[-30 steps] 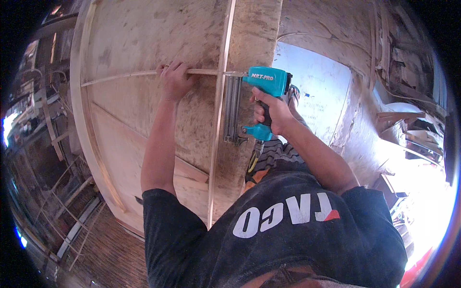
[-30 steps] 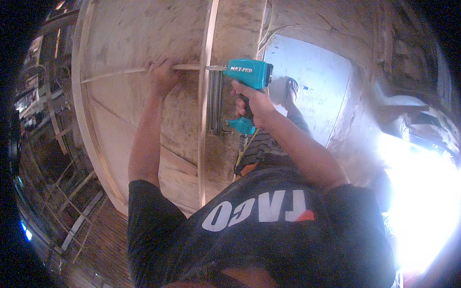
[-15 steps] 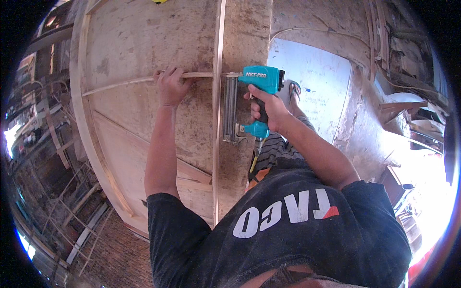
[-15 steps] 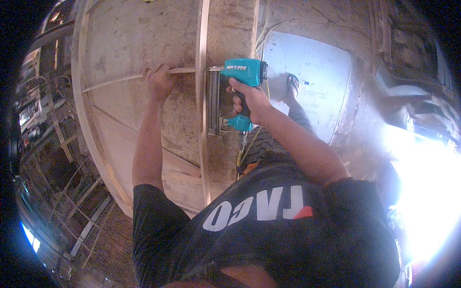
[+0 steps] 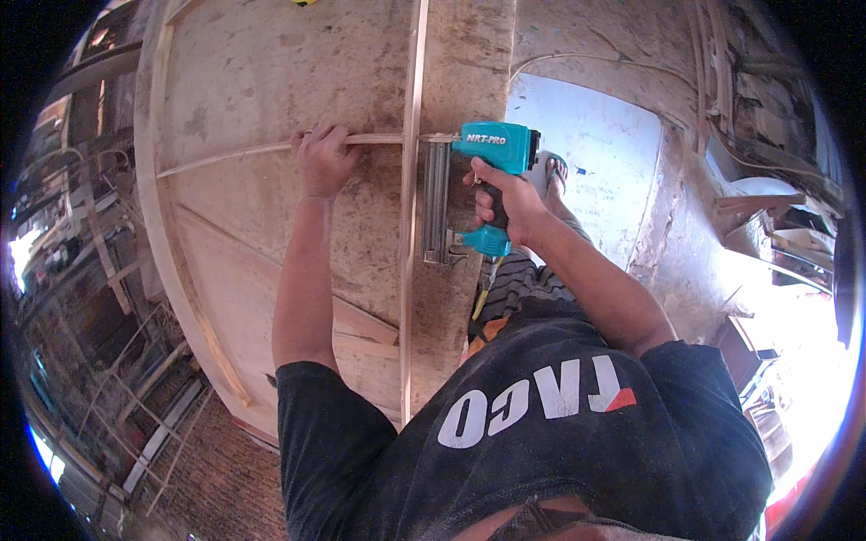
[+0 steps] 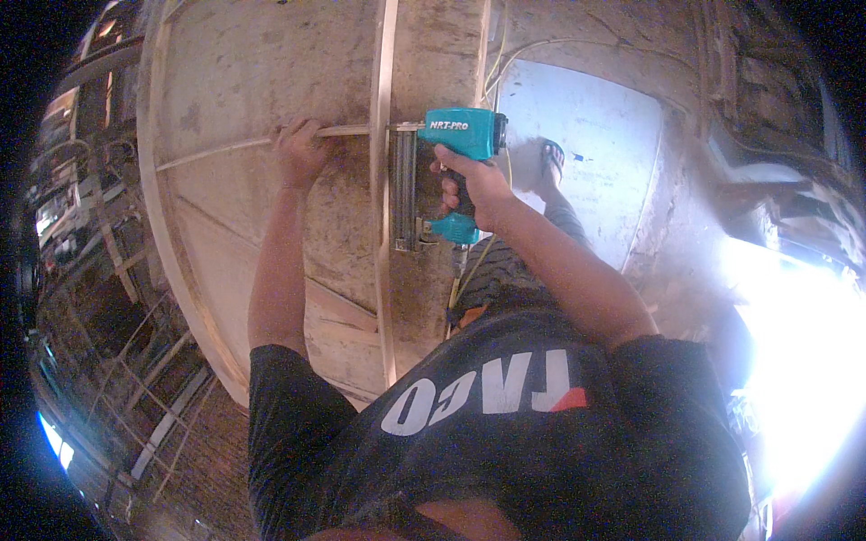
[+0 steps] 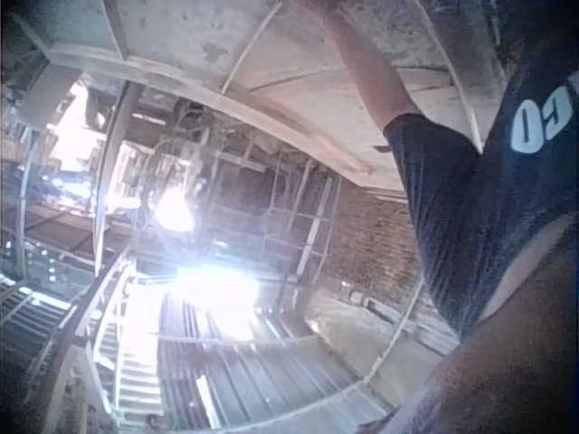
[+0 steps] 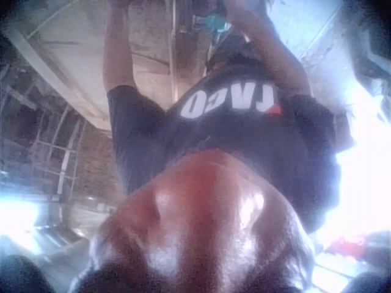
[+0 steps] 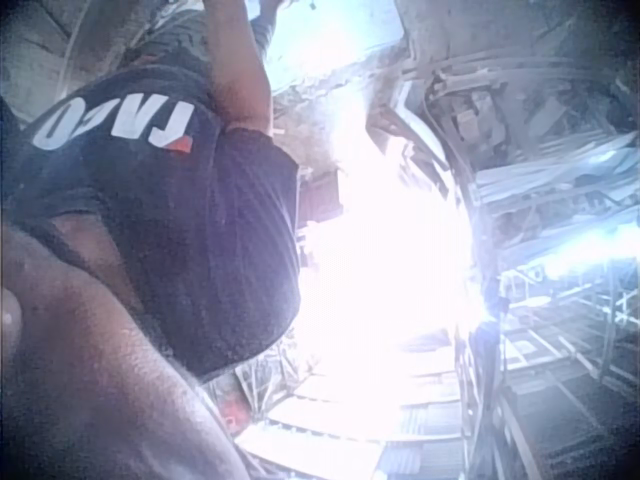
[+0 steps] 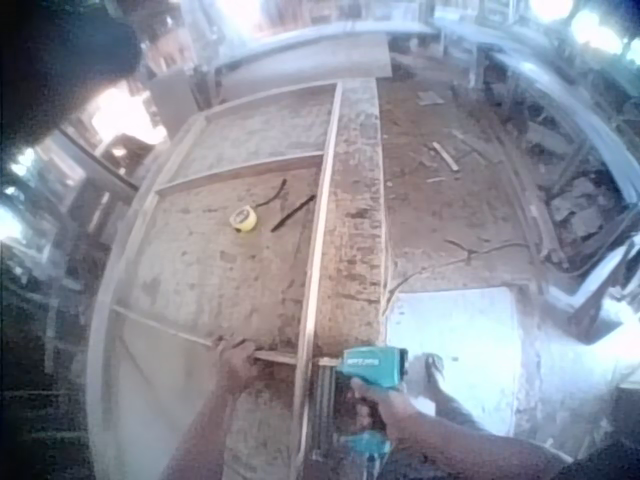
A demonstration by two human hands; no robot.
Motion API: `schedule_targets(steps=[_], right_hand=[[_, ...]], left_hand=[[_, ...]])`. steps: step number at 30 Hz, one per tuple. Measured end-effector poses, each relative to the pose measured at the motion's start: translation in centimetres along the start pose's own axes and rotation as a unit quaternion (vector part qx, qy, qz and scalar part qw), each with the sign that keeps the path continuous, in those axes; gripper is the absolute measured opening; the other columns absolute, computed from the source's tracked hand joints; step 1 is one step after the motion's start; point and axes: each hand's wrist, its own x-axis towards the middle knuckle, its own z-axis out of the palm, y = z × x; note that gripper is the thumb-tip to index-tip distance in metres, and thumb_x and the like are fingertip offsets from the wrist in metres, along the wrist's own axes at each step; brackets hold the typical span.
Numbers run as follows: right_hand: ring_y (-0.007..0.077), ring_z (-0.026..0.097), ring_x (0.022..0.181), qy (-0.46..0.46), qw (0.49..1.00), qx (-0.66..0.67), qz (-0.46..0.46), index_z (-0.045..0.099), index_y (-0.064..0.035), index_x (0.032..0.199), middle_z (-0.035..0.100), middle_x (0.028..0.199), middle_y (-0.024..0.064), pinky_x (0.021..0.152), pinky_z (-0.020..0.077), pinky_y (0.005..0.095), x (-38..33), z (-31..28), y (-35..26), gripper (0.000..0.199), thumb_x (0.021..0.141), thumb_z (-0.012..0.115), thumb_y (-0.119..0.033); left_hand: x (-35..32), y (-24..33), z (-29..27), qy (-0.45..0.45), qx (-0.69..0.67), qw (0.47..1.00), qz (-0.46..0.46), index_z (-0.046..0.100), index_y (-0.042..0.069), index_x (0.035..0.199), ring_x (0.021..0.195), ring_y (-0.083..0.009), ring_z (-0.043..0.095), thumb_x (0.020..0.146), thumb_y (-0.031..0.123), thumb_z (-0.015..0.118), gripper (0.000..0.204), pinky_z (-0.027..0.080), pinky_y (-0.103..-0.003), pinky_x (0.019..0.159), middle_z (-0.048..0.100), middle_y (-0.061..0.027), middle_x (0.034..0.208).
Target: The person assembles a wooden furniture frame by positioning thin wooden strips and securing them with a pneumatic nail gun. They measure and mark the frame with a tape measure and pencil, then continue nailing additional strips into place.
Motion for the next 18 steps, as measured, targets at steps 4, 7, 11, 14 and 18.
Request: schedule_targets(steps=[4, 7, 11, 14, 18], right_hand=[[0.0163, 0.046, 0.049, -0.015, 1.000, 0.004, -0.004, 0.063, -0.0062, 0.094, 0.050, 0.059, 0.0011, 0.053, 0.0432, 0.0359, -0.09, 0.17, 0.07, 0.035, 0.093, 0.076, -0.038], [0.0162, 0.046, 0.049, -0.015, 1.000, 0.005, -0.005, 0.062, -0.0062, 0.094, 0.050, 0.059, 0.0011, 0.053, 0.0420, 0.0354, -0.17, 0.19, 0.05, 0.035, 0.094, 0.076, -0.038], [0.0162, 0.045, 0.049, -0.017, 1.000, 0.005, -0.008, 0.062, -0.0065, 0.093, 0.049, 0.059, 0.0010, 0.053, 0.0407, 0.0349, 0.06, -0.04, 0.19, 0.034, 0.094, 0.075, -0.038], [0.0163, 0.045, 0.049, -0.024, 1.000, 0.007, -0.008, 0.062, -0.0065, 0.094, 0.049, 0.059, 0.0010, 0.053, 0.0403, 0.0350, -0.19, 0.09, 0.01, 0.035, 0.094, 0.075, -0.039], [0.0163, 0.045, 0.050, -0.033, 0.999, 0.000, -0.012, 0.062, -0.0061, 0.097, 0.048, 0.059, 0.0011, 0.054, 0.0403, 0.0361, -0.24, -0.07, 0.07, 0.037, 0.094, 0.074, -0.040]], left_hand=[[0.07, 0.25, 0.02, -0.003, 0.009, 1.000, -0.002, 0.070, 0.018, 0.086, 0.085, -0.0274, 0.066, 0.071, 0.038, 0.082, 0.028, 0.038, -0.047, 0.092, 0.068, -0.0015, 0.091], [0.09, 0.19, 0.07, -0.001, 0.002, 1.000, -0.001, 0.070, 0.018, 0.085, 0.084, -0.0272, 0.066, 0.071, 0.040, 0.082, 0.029, 0.038, -0.047, 0.089, 0.067, -0.0011, 0.091], [0.03, 0.09, 0.18, 0.006, -0.003, 1.000, -0.001, 0.070, 0.018, 0.084, 0.085, -0.0270, 0.066, 0.072, 0.041, 0.082, 0.029, 0.037, -0.048, 0.089, 0.067, -0.0011, 0.091], [0.04, -0.06, 0.22, 0.002, -0.009, 1.000, -0.003, 0.070, 0.017, 0.085, 0.086, -0.0270, 0.066, 0.074, 0.041, 0.081, 0.029, 0.037, -0.048, 0.090, 0.067, -0.0013, 0.091], [0.31, 0.38, -0.17, -0.011, -0.010, 1.000, -0.011, 0.070, 0.016, 0.085, 0.089, -0.0278, 0.066, 0.075, 0.042, 0.080, 0.030, 0.038, -0.049, 0.090, 0.067, -0.0020, 0.092]])
